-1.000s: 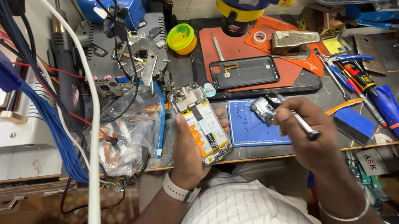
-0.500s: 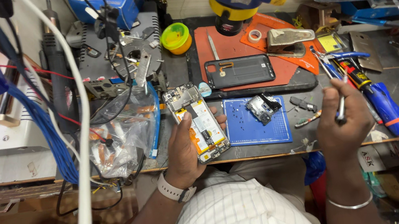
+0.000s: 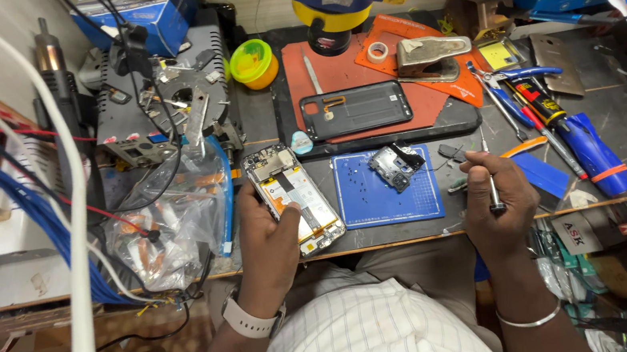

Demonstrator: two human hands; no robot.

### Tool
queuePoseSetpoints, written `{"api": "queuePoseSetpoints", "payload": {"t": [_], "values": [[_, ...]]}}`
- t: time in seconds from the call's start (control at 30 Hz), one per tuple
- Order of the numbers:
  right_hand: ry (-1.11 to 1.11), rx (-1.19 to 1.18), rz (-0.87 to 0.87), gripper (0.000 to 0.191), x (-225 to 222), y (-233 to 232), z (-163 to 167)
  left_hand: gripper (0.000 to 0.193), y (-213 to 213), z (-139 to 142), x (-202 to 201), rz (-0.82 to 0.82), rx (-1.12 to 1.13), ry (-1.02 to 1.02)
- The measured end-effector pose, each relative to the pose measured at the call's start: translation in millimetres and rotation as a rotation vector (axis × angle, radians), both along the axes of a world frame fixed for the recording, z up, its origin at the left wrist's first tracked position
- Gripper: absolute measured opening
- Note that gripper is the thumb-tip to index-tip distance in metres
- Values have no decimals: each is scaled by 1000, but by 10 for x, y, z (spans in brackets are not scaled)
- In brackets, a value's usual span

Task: The person repairs a smartphone at a workbench under a stereo microscope. They use a screwdriver to remove screws from the opened phone, lift out internal components, place parts on a blue mat, and continue unscrewing and handling the phone's internals with both hands.

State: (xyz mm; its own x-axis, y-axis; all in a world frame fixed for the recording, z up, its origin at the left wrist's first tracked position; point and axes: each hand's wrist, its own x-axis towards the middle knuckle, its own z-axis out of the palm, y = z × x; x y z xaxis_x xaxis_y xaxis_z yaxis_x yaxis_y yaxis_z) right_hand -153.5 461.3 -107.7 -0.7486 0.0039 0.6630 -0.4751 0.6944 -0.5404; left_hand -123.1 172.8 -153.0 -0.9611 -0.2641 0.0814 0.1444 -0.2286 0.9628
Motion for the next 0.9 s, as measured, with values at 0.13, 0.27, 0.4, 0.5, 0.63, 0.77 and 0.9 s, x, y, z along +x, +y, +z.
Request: {"api": "queuePoseSetpoints", "payload": {"t": [0.13,0.27,0.4,0.5,0.63,0.77,0.9], "values": [[-7,36,-17,22,29,6,-15,67,-54,97,75,5,-163,48],[6,59,-5,19,16,27,-71,67,-111,147,145,54,-223,116],[-15,52,12,18,50,-9,-175,74,-194,98,201,164,-404,106],[-13,91,5,19,68,-32,-217,80,-236,71,101,99,-367,-52],[-18,99,-6,24,67,-46,-244,75,-196,107,-122,273,-642,146],[-11,116,-22,26,60,-31,-241,96,-49,175,-180,164,-672,-66],[-3,196,-31,22,47,-59,-233,109,9,220,-77,154,-808,34]]}}
